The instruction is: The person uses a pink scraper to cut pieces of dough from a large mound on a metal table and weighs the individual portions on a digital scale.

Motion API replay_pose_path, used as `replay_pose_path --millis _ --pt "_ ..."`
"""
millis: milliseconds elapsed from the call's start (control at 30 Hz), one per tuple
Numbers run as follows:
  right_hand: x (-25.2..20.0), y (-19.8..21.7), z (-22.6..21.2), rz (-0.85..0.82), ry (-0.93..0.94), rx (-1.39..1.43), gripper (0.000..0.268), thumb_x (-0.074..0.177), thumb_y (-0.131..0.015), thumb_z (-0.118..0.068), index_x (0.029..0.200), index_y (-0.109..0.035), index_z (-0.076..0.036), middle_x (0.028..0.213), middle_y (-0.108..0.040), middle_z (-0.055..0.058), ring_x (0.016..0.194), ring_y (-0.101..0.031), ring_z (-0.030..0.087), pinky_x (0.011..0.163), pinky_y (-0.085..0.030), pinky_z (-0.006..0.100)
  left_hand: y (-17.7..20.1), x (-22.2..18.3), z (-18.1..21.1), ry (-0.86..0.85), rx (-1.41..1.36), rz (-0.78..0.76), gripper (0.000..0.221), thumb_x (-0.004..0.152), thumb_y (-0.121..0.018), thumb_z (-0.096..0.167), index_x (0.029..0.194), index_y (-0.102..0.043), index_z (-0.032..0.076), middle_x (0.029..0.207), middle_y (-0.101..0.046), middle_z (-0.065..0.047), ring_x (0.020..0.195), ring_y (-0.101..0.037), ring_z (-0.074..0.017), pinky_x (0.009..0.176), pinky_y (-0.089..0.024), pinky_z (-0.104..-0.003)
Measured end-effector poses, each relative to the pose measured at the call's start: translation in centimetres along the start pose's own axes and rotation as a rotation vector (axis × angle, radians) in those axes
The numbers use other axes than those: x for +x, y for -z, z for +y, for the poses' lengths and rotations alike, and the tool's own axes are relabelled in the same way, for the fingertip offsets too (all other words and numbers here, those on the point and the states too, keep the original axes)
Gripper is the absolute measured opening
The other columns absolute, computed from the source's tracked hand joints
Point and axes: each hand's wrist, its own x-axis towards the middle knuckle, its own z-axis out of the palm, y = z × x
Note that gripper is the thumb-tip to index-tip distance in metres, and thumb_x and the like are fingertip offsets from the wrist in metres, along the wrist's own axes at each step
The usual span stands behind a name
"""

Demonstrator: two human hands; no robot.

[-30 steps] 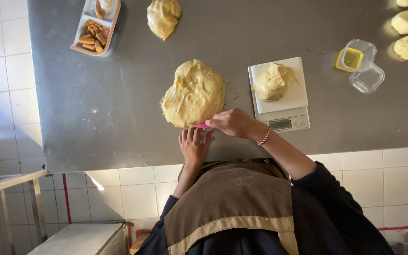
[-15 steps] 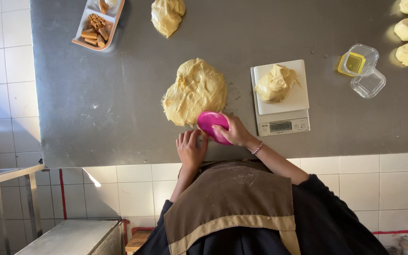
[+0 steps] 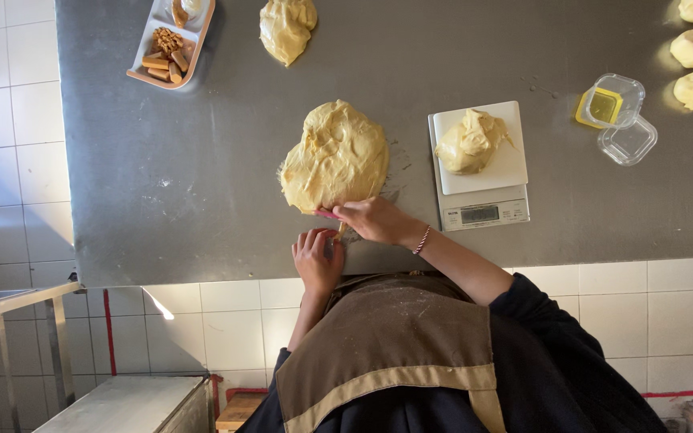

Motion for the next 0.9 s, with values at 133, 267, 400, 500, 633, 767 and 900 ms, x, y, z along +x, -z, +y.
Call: replay_pose_path --millis 133,267,400,500,633,767,900 --pt "-1.5 0.1 -0.5 -0.07 -0.238 0.249 0.015 0.106 -0.058 -0.017 0.115 -0.059 -0.005 0.078 -0.07 0.009 0.054 -0.065 0.015 0.048 -0.056 0.025 1.5 -0.7 -0.6 0.072 -0.175 -0.035 0.018 0.08 -0.063 0.016 0.096 -0.071 0.009 0.101 -0.072 -0.004 0.101 -0.064 -0.0238 0.09 -0.044 -0.038" --pt "-4.7 4.5 -3.1 0.126 -0.526 0.512 0.028 0.103 -0.058 -0.024 0.125 -0.058 -0.006 0.091 -0.074 0.015 0.064 -0.075 0.021 0.055 -0.062 0.027 2.7 2.0 0.7 0.067 -0.679 -0.006 0.042 0.088 -0.055 0.038 0.109 -0.069 0.005 0.112 -0.07 -0.009 0.107 -0.062 -0.0251 0.097 -0.048 -0.035" --pt "-10.4 10.8 -3.8 0.731 -0.825 0.417 0.045 0.102 -0.063 -0.039 0.125 -0.059 -0.001 0.106 -0.072 0.017 0.086 -0.077 0.025 0.065 -0.064 0.033 0.2 7.5 5.4 -0.267 -0.409 -0.102 0.062 0.097 -0.046 0.052 0.132 -0.063 0.004 0.129 -0.064 -0.014 0.123 -0.054 -0.0302 0.107 -0.042 -0.046" --pt "-15.9 13.9 -2.7 1.186 -1.202 0.24 0.066 0.088 -0.07 -0.043 0.132 -0.048 0.002 0.119 -0.059 0.015 0.094 -0.071 0.024 0.057 -0.061 0.041 -4.9 12.2 10.1 -0.591 -0.118 -0.214 0.068 0.101 -0.045 0.056 0.148 -0.048 0.007 0.144 -0.056 -0.014 0.137 -0.044 -0.0313 0.116 -0.036 -0.052" --pt "-21.0 15.3 -2.0 1.359 -0.844 0.077 0.055 0.109 -0.078 -0.021 0.145 -0.048 0.007 0.139 -0.059 0.02 0.126 -0.065 0.028 0.103 -0.062 0.036 -11.1 15.1 15.1 -0.746 -0.037 -0.28 0.068 0.098 -0.05 0.058 0.145 -0.049 0.008 0.138 -0.056 -0.015 0.132 -0.044 -0.0318 0.116 -0.028 -0.055" --pt "-21.1 16.0 -4.8 1.531 -1.132 0.164 0.048 0.099 -0.075 -0.017 0.137 -0.052 0.0 0.118 -0.065 0.011 0.084 -0.06 0.019 0.046 -0.043 0.025 -12.5 14.9 15.0 -0.834 -0.006 -0.32 0.051 0.107 -0.053 0.051 0.143 -0.054 0.014 0.141 -0.053 -0.006 0.138 -0.046 -0.0259 0.127 -0.022 -0.059" --pt "-20.6 16.7 -5.4 1.559 -1.021 0.106 0.047 0.102 -0.076 -0.016 0.138 -0.051 0.0 0.126 -0.064 0.01 0.104 -0.065 0.015 0.059 -0.054 0.021 -11.5 15.2 15.2 -0.788 0.055 -0.307 0.067 0.103 -0.056 0.055 0.147 -0.053 0.005 0.133 -0.05 -0.005 0.131 -0.048 -0.0232 0.124 -0.02 -0.064"
